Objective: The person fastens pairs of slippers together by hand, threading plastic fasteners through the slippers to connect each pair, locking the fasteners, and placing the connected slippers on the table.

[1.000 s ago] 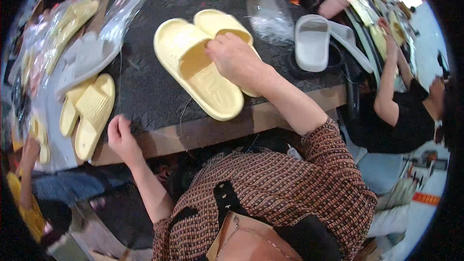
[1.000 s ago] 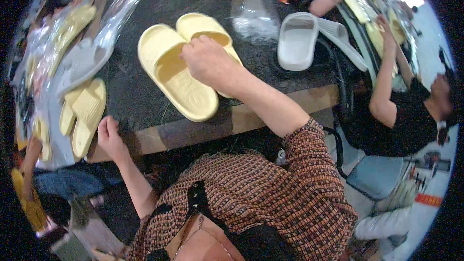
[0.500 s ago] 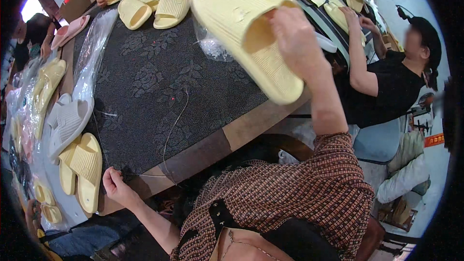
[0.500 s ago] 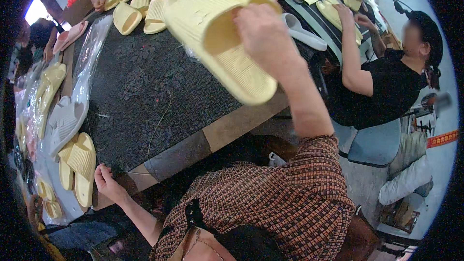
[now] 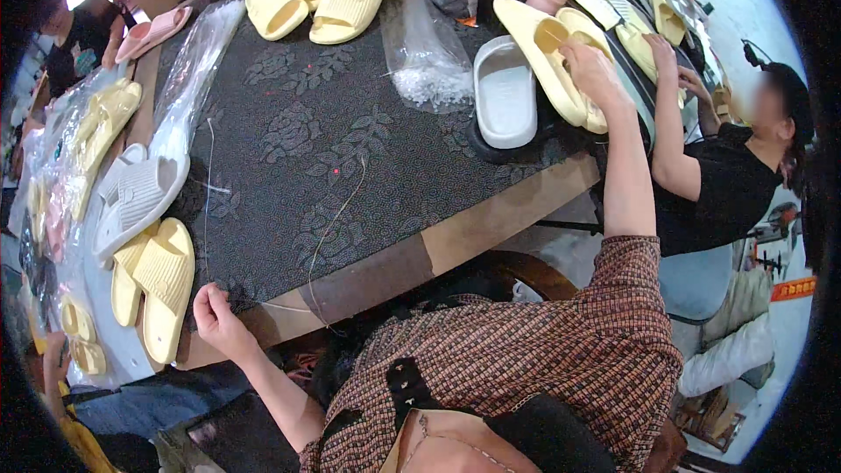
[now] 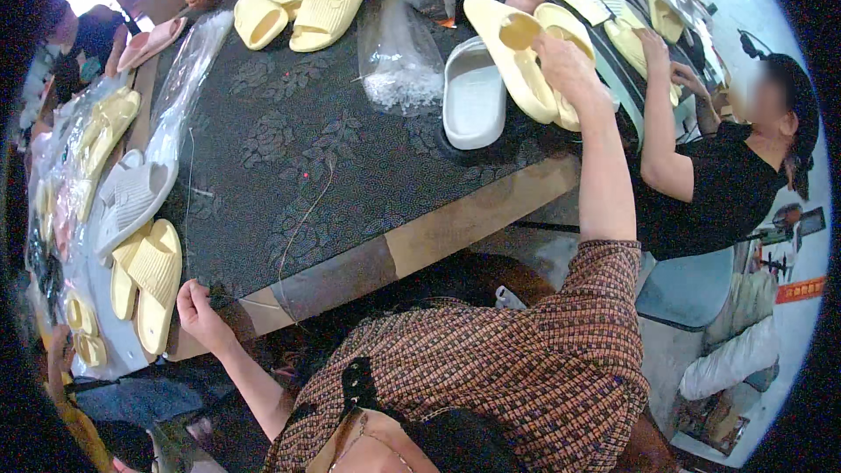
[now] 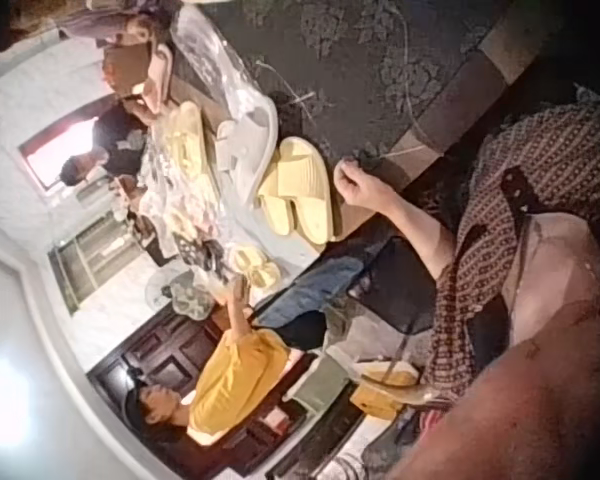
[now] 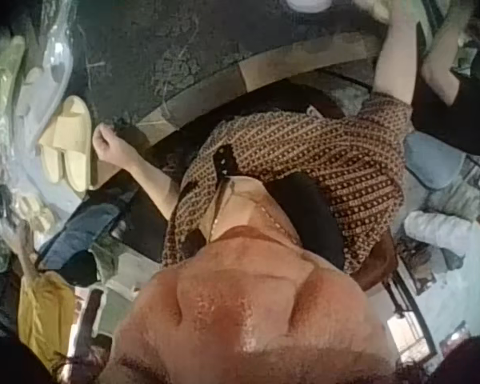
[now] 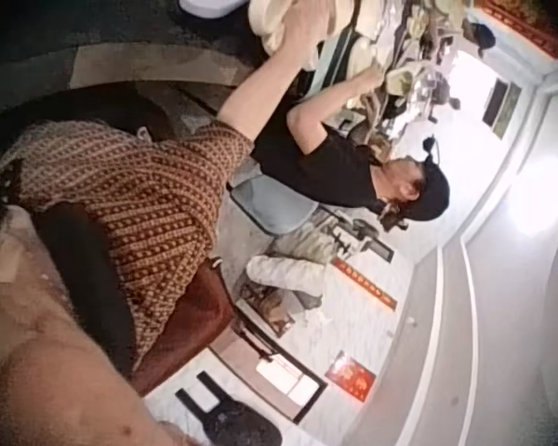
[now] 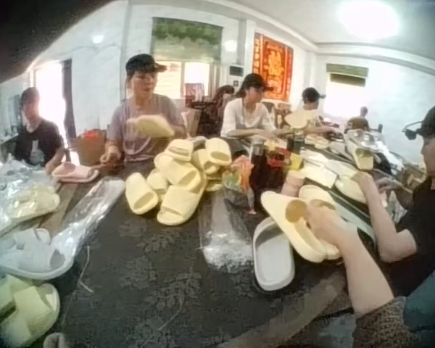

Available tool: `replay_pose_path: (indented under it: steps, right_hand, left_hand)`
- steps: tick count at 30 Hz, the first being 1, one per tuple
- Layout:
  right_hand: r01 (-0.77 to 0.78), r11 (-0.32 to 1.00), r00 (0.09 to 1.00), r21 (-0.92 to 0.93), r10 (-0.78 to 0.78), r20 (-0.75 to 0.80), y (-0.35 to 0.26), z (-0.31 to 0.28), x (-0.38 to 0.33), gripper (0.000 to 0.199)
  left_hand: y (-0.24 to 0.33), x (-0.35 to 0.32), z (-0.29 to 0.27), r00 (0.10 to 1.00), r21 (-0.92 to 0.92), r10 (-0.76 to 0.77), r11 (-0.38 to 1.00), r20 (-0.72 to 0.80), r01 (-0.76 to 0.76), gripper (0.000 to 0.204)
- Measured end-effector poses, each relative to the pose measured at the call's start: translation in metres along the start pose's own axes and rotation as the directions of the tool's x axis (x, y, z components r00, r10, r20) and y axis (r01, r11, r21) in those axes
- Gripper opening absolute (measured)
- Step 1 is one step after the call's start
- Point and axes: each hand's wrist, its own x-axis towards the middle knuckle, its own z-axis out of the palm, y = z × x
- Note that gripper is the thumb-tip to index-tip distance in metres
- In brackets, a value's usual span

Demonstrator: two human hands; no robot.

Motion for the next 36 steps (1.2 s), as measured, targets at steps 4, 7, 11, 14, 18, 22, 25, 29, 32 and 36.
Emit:
replay_pose_path:
  steps: [4,7,11,14,18,22,25,29,32,36]
  right_hand:
    - [0.019,1.000,0.998,0.005,-0.018,-0.061,-0.005,-0.012,-0.005,0.029]
    - [0.085,0.996,0.981,0.022,-0.080,-0.175,-0.017,-0.034,-0.014,0.029]
    - [0.201,0.966,0.947,0.161,-0.150,-0.285,-0.051,-0.060,-0.031,0.026]
    - [0.416,0.876,0.870,0.244,-0.306,-0.386,-0.078,-0.073,-0.040,0.025]
    - [0.515,0.685,0.852,0.515,-0.473,-0.222,-0.135,-0.077,-0.059,0.024]
    - [0.621,0.354,0.627,0.700,-0.760,-0.172,-0.192,-0.073,-0.080,0.032]
    - [0.640,0.185,0.468,0.746,-0.864,-0.187,-0.237,-0.057,-0.093,0.038]
    - [0.713,0.112,0.415,0.692,-0.862,-0.289,-0.276,-0.037,-0.100,0.040]
    - [0.656,0.153,0.426,0.739,-0.883,-0.196,-0.282,-0.032,-0.097,0.030]
    - [0.546,0.240,0.492,0.803,-0.867,-0.076,-0.284,-0.034,-0.091,0.014]
  left_hand:
    - [0.004,-0.002,0.000,1.000,-0.015,0.019,1.000,0.002,-0.019,0.013]
    - [0.004,-0.001,0.000,0.999,-0.003,0.053,0.999,-0.001,-0.053,0.013]
    - [0.002,-0.001,0.001,1.000,0.008,0.027,1.000,0.009,-0.027,0.013]
    - [-0.002,0.001,0.001,0.999,-0.015,0.044,0.999,0.027,-0.044,0.013]
    - [0.031,-0.004,0.000,0.992,0.027,0.091,0.995,0.092,-0.094,0.012]
    - [0.092,-0.006,0.008,0.918,0.130,0.243,0.947,0.315,-0.295,0.005]
    - [0.136,-0.012,0.019,0.794,0.100,0.415,0.858,0.444,-0.504,0.007]
    - [0.178,-0.014,0.010,0.645,0.068,0.567,0.722,0.512,-0.688,0.010]
    - [0.194,-0.009,0.002,0.590,-0.016,0.616,0.698,0.522,-0.715,0.013]
    - [0.211,0.001,-0.011,0.522,-0.143,0.599,0.729,0.607,-0.670,0.011]
